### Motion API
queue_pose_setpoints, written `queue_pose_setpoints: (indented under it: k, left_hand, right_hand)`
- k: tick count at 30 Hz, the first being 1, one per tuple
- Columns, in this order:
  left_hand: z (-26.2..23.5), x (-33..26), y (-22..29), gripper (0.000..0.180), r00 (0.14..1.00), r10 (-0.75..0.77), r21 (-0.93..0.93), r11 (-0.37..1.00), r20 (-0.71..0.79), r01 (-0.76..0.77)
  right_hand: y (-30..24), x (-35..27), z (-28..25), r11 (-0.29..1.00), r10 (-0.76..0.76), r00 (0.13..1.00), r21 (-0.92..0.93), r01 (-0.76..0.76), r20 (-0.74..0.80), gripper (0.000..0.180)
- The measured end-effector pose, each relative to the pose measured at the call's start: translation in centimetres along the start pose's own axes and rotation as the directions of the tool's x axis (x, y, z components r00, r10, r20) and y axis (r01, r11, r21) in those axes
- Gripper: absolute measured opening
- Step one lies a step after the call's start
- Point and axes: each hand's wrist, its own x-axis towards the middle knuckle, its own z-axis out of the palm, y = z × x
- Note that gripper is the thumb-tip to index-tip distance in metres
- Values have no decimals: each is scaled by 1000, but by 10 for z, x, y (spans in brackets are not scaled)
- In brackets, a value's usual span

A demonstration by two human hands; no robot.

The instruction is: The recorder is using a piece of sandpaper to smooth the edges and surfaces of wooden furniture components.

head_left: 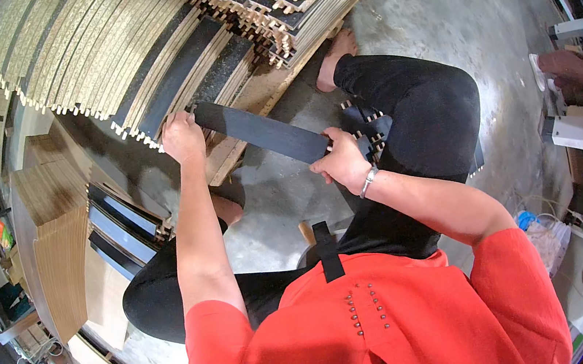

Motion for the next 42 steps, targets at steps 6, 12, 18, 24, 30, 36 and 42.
queue_pose_setpoints:
  k: [6, 12, 18, 24, 30, 36, 42]
  left_hand:
    - [-11, -25, 36, 6, 954, 293, -147, 948, 66, -281]
    - [4, 1, 7, 4, 994, 112, -19, 993, -9, -112]
    - [5, -10, 14, 4, 968, 245, -37, 968, -54, -247]
    - [8, -15, 10, 6, 958, 287, -26, 958, 24, -286]
    - [-8, 3, -5, 8, 973, -226, -10, 974, 40, 227]
    - [-4, -5, -5, 9, 996, -86, -32, 996, 36, 87]
    - [-1, -4, -1, 13, 968, -217, -13, 975, 125, 220]
  right_hand:
    - [3, 0, 2, 997, 55, 998, -46, -56, -32, 61]
    - [10, 8, 5, 994, 36, 999, -103, -37, -5, 63]
    - [15, 11, 4, 974, 41, 999, -223, -44, -21, 58]
    - [8, 17, 6, 939, 60, 997, -337, -74, -53, 59]
    - [16, 22, 2, 854, -42, 999, -520, 33, -6, 56]
    - [22, 18, 0, 764, -161, 986, -637, 102, -34, 61]
    - [18, 19, 6, 784, -83, 997, -618, 62, -5, 62]
